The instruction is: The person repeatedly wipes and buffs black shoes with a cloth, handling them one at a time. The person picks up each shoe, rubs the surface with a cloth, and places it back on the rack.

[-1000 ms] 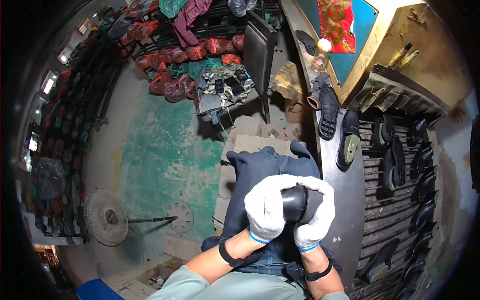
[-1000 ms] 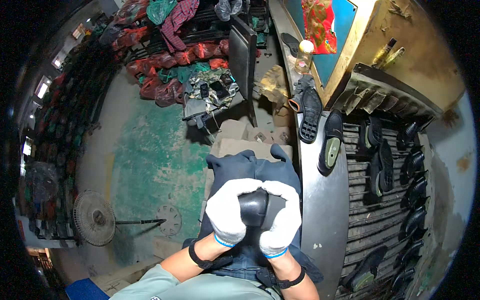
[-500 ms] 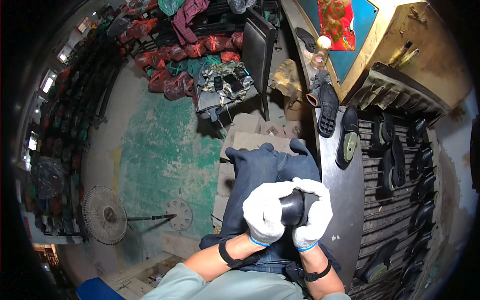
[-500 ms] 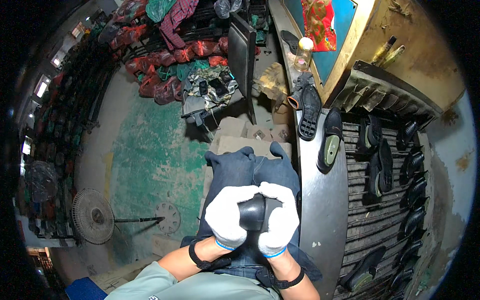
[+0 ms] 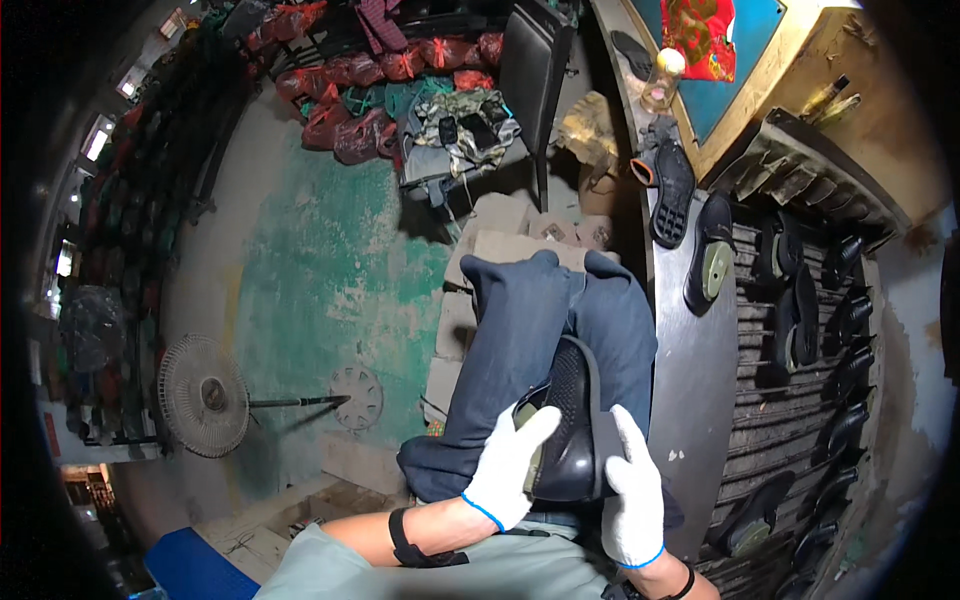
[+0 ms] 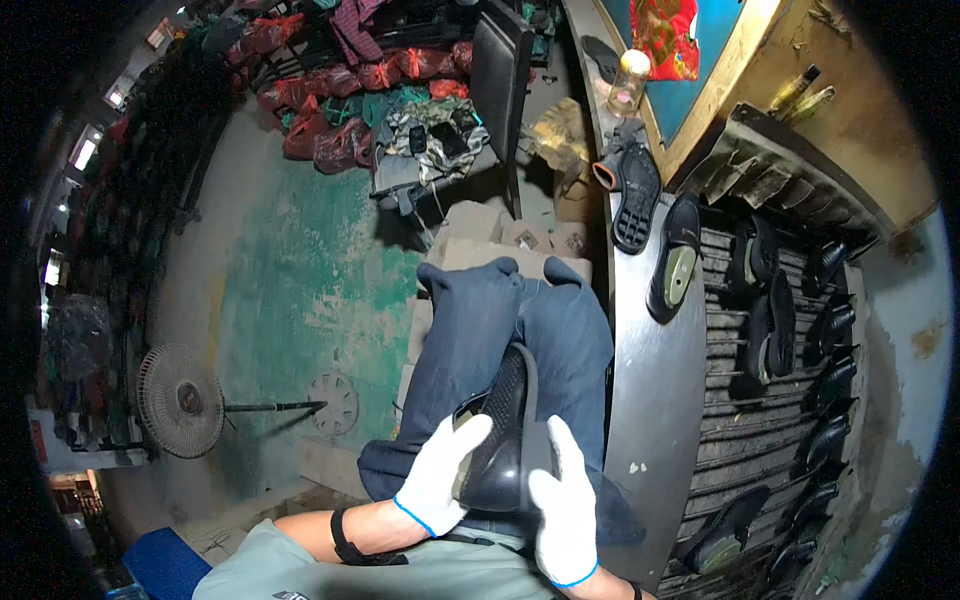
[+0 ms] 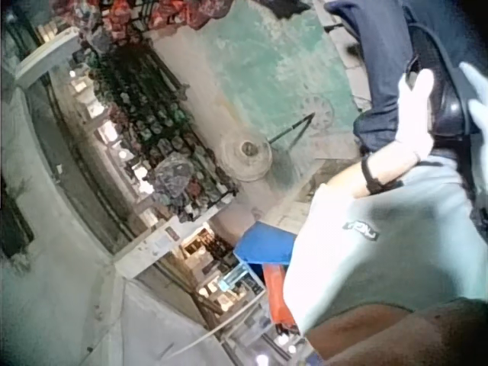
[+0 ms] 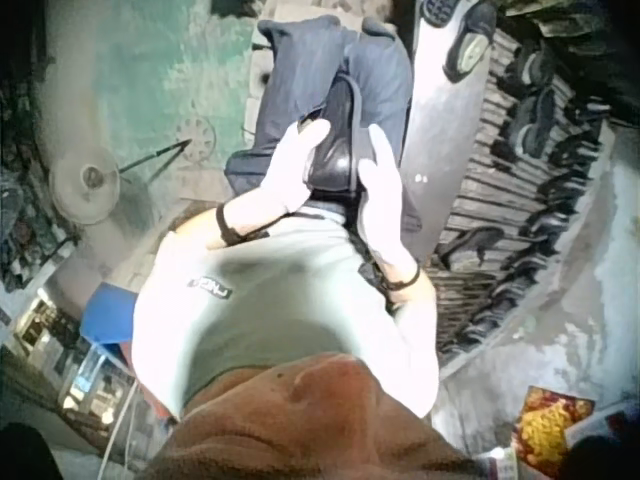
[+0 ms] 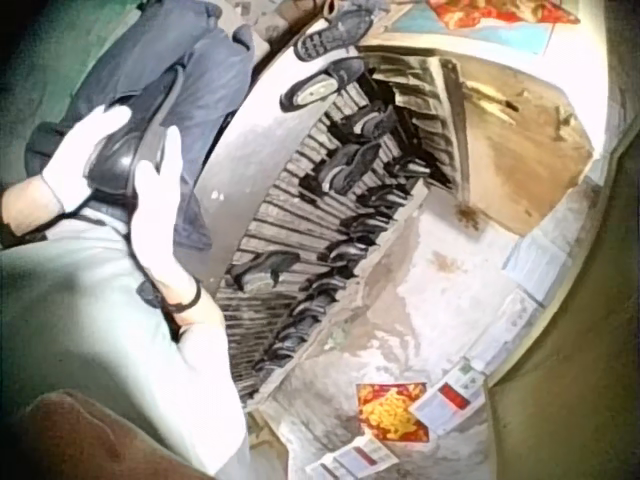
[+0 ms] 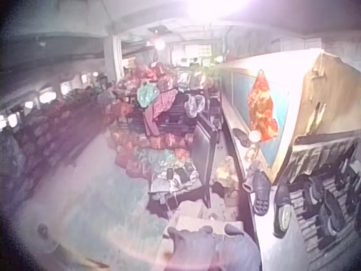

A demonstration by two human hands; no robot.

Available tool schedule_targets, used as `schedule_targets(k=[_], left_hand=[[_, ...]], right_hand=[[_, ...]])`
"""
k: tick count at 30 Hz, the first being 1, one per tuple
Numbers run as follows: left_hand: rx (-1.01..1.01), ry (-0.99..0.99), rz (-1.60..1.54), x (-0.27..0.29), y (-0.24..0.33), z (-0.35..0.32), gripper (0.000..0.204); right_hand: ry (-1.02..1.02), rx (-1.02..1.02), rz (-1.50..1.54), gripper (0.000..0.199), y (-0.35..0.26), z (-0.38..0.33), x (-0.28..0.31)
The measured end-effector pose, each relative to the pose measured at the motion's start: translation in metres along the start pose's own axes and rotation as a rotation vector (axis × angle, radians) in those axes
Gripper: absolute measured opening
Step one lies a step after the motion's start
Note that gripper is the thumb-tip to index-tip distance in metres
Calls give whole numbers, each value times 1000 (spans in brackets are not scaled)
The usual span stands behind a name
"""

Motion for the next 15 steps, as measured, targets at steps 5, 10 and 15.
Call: schedule_targets(k=[5,10,15], left_hand=[[109,-103,-4,-9,-17,-2,78],[66,-112,-36,-13,-16,3,74],[-28,-30,-5,-7,-11,3,73]], right_hand=[[93,-31,45,46,18,7,10],[205,-2,322,42,34,3,11],[204,111,122,41,34,3,10]])
Point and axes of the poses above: each hand's wrist, its own z-axis towards the middle knuckle, its own x-axis out of the back of the hand, y = z × x, the point moved 10 cm from there along z, towards the middle knuckle, and after that the axes turned 6 degrees about y, right-handed, at the moved point
